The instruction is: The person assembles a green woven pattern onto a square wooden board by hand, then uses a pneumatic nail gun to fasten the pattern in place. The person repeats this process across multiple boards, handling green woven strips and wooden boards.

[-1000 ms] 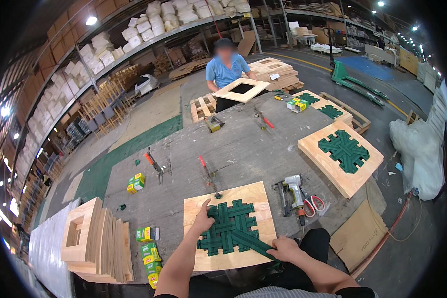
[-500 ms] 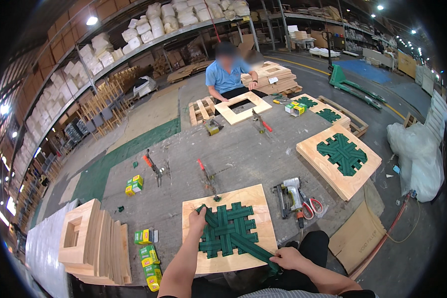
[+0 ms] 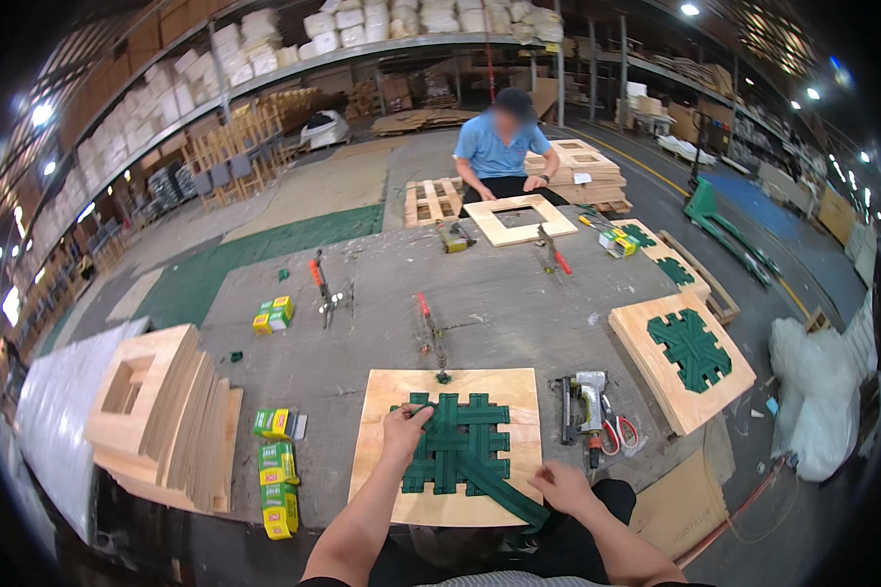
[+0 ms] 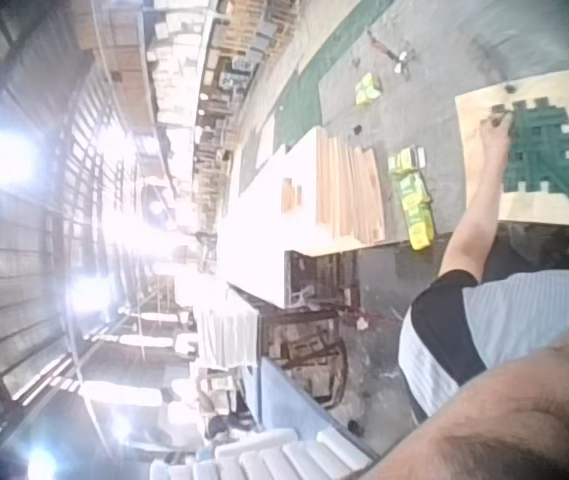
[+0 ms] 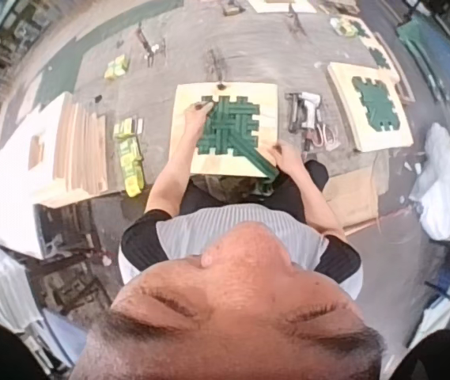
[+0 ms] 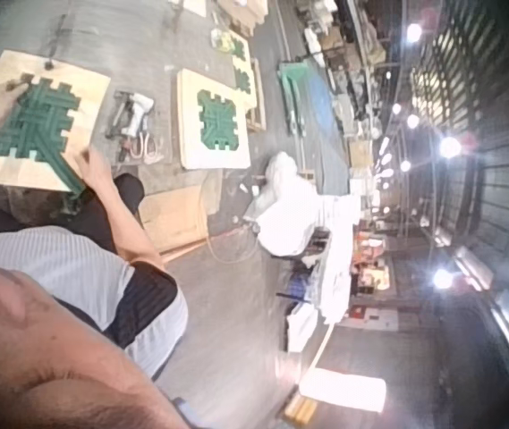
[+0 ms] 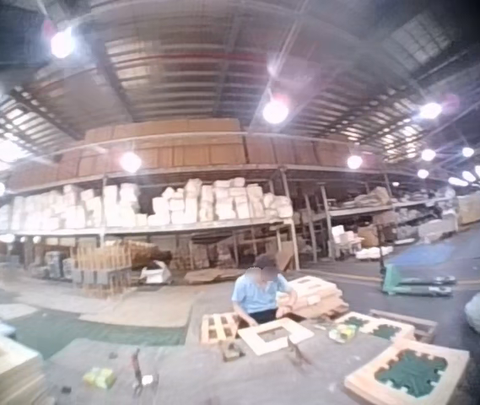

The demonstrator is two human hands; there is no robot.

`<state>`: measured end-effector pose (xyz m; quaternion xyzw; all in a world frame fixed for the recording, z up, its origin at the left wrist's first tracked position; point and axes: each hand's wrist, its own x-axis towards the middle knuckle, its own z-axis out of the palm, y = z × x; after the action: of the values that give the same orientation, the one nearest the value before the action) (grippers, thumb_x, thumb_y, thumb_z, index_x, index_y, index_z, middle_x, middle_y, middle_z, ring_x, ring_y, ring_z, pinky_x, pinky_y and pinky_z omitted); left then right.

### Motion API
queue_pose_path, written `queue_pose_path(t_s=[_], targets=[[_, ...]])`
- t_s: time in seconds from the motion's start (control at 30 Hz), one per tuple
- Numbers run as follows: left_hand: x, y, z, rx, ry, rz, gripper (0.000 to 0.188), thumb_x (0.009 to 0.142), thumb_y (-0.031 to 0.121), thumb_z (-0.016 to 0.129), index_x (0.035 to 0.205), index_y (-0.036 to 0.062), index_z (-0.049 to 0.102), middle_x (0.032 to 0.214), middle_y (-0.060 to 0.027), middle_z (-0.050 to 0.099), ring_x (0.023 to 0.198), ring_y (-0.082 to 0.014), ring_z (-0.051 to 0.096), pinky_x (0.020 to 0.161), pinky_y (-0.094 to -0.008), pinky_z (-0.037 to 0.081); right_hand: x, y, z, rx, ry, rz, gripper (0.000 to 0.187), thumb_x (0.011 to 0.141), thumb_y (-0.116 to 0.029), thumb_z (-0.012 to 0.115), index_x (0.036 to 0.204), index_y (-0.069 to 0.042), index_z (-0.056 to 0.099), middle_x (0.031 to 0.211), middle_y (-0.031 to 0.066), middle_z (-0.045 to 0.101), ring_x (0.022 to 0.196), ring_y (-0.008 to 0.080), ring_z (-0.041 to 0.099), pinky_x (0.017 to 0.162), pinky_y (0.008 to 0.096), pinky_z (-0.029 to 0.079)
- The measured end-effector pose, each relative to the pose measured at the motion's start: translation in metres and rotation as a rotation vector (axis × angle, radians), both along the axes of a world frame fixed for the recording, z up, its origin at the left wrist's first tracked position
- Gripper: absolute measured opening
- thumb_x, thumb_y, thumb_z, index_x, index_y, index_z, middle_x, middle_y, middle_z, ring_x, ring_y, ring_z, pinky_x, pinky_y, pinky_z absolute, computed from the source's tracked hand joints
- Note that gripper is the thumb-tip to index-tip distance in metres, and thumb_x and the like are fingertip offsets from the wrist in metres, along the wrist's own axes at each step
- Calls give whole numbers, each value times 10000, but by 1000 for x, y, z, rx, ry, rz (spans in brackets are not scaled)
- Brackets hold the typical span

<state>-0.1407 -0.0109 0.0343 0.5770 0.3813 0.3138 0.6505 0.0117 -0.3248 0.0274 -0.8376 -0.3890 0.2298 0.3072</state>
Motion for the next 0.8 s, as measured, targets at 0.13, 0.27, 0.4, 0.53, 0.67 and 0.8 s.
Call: queue_pose_path(t_s=[0.13, 0.27, 0.4, 0.53, 0.67, 0.8], targets=[[-8, -24, -12, 99, 48, -100, 214, 955, 160, 748, 1052, -31, 747, 868, -35, 738, 769, -101, 647, 684, -266, 498, -4, 98, 24, 358, 108, 82, 318, 931, -288, 747, 1119, -33, 724, 954, 133, 743, 857, 247, 710, 759, 369, 557], [-15, -24, -10, 426, 261, -174, 267, 972, 259, 708, 1080, 20, 758, 838, -108, 726, 780, -124, 664, 718, -309, 513, -15, 177, 27, 496, 138, 135, 257, 953, -218, 729, 1124, -27, 722, 957, 82, 736, 849, 157, 676, 722, 323, 540], [-27, -17, -12, 300, 274, -137, 270, 962, 268, 718, 1076, 28, 764, 799, -96, 723, 739, -112, 657, 675, -306, 503, -22, 211, 21, 423, 75, 220, 197, 977, -185, 693, 1070, -12, 713, 904, 75, 726, 797, 146, 676, 699, 312, 532], [-32, -12, -15, 86, 69, -8, 203, 952, 190, 747, 869, 10, 707, 744, 37, 592, 712, -74, 491, 670, -279, 425, -31, 224, 12, 448, 272, 171, 161, 1008, -157, 641, 1010, 1, 670, 835, 79, 701, 719, 148, 677, 682, 318, 537], [-34, -14, -20, 43, 6, 17, 192, 980, 190, 725, 866, 41, 688, 799, 22, 615, 740, -84, 523, 728, -269, 453, -34, 231, 8, 488, 315, 154, 125, 1000, -105, 643, 1073, -4, 644, 893, 81, 703, 716, 148, 681, 680, 307, 545], [-32, -13, -23, -169, -109, 82, 195, 1004, 223, 700, 936, 40, 710, 851, -1, 662, 812, -107, 612, 778, -272, 492, -33, 232, 4, 607, 400, 173, 139, 976, -62, 661, 1102, -14, 627, 954, 94, 711, 736, 144, 685, 689, 298, 549]])
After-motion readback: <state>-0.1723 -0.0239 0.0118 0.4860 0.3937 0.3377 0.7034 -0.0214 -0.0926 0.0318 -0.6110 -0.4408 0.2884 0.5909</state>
